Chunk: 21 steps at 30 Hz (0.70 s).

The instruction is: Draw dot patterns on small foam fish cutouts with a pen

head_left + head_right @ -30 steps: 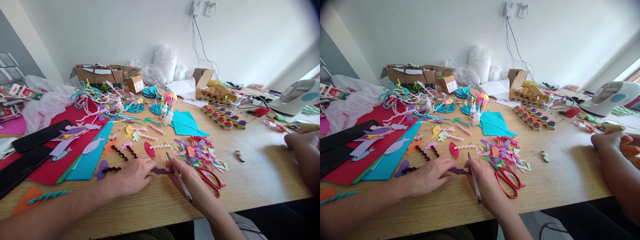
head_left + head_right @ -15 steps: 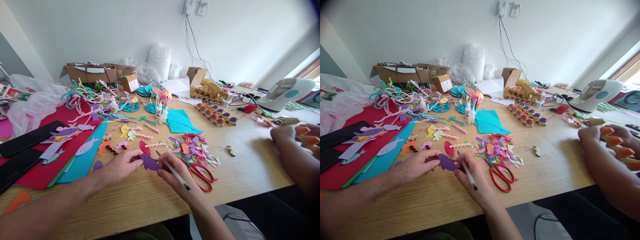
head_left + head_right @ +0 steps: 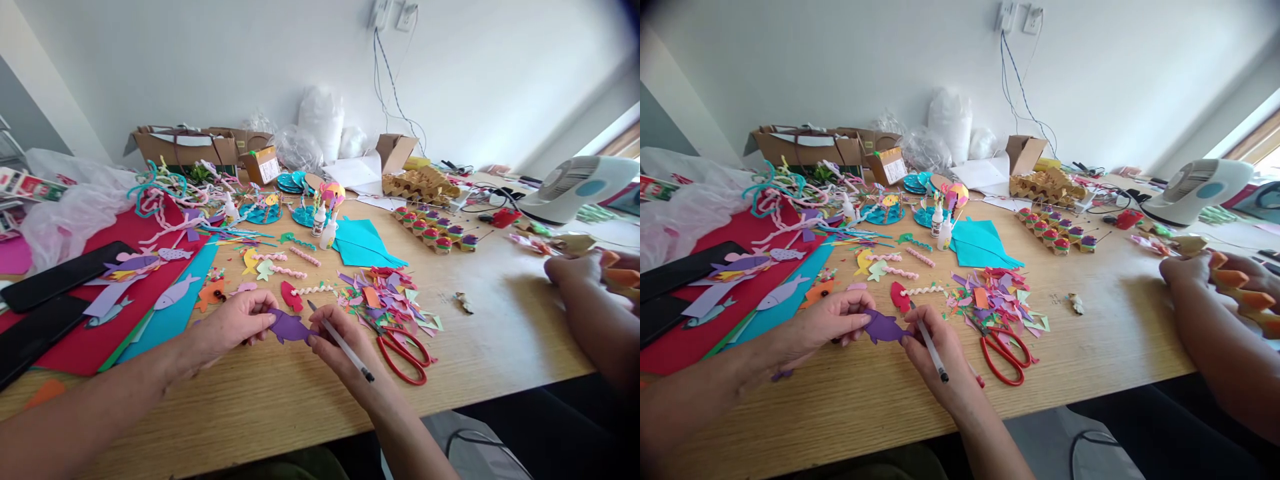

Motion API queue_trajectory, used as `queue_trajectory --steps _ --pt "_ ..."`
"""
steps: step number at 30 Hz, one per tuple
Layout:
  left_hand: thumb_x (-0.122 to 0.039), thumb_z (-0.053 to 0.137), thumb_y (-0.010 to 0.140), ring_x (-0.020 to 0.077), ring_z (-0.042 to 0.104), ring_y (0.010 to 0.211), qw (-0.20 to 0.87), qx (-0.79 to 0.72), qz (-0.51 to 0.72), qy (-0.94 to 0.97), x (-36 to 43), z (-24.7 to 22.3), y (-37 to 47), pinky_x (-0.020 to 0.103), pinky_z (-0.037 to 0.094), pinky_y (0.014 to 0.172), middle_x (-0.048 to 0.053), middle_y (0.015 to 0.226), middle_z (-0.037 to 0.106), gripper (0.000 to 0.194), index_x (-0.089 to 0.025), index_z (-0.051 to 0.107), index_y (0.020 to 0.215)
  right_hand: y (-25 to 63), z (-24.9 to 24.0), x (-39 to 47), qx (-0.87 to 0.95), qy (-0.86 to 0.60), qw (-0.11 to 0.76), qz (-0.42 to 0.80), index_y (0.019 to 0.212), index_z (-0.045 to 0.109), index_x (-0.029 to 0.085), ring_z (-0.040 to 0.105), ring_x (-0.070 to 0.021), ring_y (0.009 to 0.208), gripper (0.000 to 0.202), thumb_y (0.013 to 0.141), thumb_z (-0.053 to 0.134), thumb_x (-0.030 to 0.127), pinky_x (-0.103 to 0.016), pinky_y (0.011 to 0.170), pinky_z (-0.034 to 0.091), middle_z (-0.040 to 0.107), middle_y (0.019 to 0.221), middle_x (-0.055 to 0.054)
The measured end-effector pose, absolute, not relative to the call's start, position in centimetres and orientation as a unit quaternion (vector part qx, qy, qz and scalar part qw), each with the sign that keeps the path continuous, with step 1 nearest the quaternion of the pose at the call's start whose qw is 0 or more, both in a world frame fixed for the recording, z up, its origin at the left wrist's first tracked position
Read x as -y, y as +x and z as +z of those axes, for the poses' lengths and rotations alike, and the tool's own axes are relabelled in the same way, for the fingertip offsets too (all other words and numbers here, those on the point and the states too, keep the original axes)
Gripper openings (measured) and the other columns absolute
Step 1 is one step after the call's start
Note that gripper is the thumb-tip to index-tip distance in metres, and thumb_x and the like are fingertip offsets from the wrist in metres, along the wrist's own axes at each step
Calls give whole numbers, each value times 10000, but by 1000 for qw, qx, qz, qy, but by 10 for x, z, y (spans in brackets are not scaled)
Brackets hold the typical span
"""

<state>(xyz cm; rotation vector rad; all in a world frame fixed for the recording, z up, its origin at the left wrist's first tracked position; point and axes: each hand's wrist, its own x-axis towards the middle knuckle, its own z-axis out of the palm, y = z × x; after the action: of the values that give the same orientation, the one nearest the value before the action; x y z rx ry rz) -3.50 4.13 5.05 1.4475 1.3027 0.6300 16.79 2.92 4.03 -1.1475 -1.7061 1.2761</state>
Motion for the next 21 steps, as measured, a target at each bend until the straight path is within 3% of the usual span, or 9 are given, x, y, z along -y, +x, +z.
queue_trajectory --steps 10,21 --pt "-381 534 654 92 467 477 525 -561 262 584 -41 50 -40 183 351 414 -58 572 493 206 -207 460 736 170 35 -26 670 -453 396 434 839 503 191 481 -119 580 81 772 510 236 -214 526 382 516 674 16" --pt "-475 558 590 118 464 520 407 -639 300 579 -48 84 -82 216 369 469 -44 569 495 321 -201 523 753 196 26 -13 757 -452 391 263 891 572 178 594 -125 607 134 821 459 167 -202 558 469 641 730 -29"
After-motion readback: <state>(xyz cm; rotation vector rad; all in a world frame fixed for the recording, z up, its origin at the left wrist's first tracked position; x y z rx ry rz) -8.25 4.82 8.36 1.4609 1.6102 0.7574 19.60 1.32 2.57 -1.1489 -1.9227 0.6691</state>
